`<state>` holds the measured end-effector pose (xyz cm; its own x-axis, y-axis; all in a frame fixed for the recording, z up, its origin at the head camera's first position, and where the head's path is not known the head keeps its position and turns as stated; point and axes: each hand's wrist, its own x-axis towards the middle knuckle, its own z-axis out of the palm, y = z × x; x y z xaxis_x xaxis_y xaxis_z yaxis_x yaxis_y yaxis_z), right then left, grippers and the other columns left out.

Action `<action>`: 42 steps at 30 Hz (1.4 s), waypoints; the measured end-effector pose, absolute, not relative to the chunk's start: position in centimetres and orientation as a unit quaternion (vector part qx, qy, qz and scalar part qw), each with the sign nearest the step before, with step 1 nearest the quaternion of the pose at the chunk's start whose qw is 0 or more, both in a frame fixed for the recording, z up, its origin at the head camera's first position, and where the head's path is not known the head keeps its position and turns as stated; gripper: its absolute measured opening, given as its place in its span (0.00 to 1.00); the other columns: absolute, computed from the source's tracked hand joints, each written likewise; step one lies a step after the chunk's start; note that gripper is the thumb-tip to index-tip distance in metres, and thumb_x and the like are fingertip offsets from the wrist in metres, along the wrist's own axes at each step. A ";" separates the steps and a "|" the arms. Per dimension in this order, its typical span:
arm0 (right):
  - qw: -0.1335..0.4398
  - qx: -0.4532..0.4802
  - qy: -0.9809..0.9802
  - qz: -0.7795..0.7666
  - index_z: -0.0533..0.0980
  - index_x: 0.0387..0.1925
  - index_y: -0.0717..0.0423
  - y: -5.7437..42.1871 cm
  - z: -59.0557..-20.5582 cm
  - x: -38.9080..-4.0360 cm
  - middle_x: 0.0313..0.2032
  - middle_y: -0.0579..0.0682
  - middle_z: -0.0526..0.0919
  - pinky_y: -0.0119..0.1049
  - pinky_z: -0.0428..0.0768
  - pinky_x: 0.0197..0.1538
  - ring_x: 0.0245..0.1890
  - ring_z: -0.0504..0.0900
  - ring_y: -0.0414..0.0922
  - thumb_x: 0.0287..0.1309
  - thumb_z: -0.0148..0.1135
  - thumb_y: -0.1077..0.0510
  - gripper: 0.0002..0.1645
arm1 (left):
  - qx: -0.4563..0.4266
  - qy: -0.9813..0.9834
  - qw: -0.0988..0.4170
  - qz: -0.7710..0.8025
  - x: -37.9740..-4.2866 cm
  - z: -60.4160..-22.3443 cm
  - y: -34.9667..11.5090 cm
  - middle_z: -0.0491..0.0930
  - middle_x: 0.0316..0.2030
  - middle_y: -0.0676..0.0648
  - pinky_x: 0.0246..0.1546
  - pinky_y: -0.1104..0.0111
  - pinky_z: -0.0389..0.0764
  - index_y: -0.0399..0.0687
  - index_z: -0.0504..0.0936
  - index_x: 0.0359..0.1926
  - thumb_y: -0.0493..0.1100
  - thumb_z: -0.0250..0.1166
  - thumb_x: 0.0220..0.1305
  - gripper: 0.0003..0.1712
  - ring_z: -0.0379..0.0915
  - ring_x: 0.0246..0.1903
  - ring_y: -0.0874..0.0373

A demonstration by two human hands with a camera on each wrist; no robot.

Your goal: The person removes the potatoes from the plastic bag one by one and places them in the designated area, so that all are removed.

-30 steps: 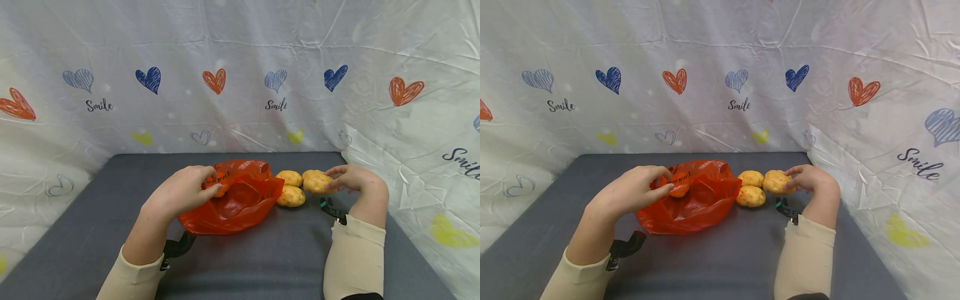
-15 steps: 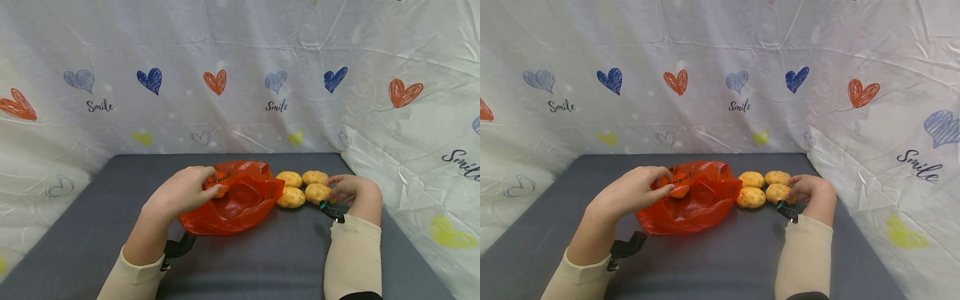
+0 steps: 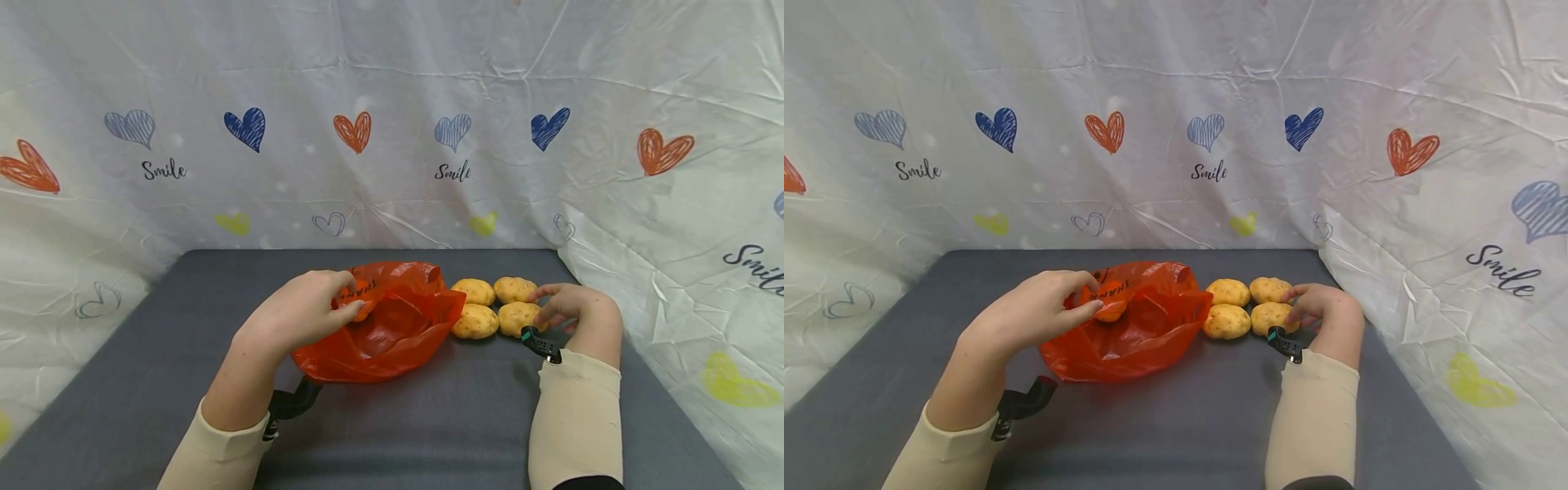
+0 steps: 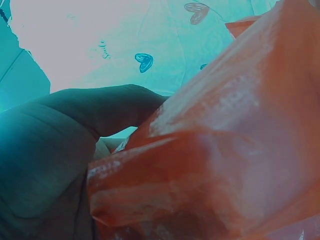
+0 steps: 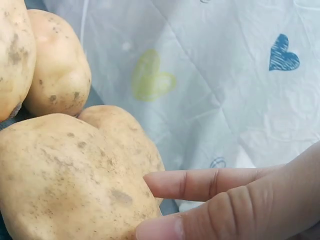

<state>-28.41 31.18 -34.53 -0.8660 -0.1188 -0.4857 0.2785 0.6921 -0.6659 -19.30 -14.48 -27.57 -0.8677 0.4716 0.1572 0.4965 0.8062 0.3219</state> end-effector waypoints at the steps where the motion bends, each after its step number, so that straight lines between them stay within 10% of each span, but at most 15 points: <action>1: 0.254 0.044 0.884 -0.389 0.65 0.72 0.58 31.1 -34.5 -28.4 0.53 0.59 0.79 0.54 0.75 0.52 0.56 0.75 0.60 0.61 0.69 0.60 0.40 | -0.254 -0.950 0.032 -0.179 -19.3 -27.6 -14.5 0.80 0.33 0.52 0.40 0.59 0.78 0.45 0.81 0.46 0.48 0.66 0.71 0.12 0.74 0.33 0.57; 20: 0.145 -0.037 0.943 -0.299 0.64 0.70 0.64 27.9 -30.1 -26.8 0.63 0.70 0.71 0.59 0.76 0.54 0.58 0.74 0.65 0.71 0.60 0.45 0.37 | -0.259 -0.948 0.042 -0.179 -19.3 -27.6 -14.4 0.83 0.42 0.50 0.47 0.57 0.80 0.44 0.82 0.51 0.48 0.66 0.71 0.16 0.76 0.39 0.56; 28: 0.090 -0.110 0.951 -0.275 0.67 0.68 0.60 23.5 -27.6 -24.9 0.62 0.69 0.74 0.58 0.76 0.55 0.58 0.76 0.63 0.71 0.60 0.41 0.36 | -0.262 -0.944 0.048 -0.193 -19.3 -27.6 -14.4 0.73 0.23 0.53 0.30 0.62 0.73 0.43 0.83 0.49 0.46 0.65 0.71 0.13 0.68 0.25 0.58; 42: 0.054 -0.179 0.943 -0.276 0.73 0.63 0.55 19.2 -27.5 -24.7 0.55 0.58 0.80 0.53 0.78 0.55 0.52 0.80 0.55 0.69 0.65 0.47 0.28 | -0.267 -0.942 0.058 -0.195 -19.4 -27.7 -14.4 0.72 0.21 0.54 0.26 0.63 0.72 0.44 0.83 0.49 0.46 0.65 0.71 0.12 0.67 0.21 0.60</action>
<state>-24.73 19.23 -27.46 -0.9298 -0.3679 -0.0019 -0.3088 0.7833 -0.5394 -19.38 -14.36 -27.72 -0.8507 0.4801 0.2142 0.5257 0.7813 0.3365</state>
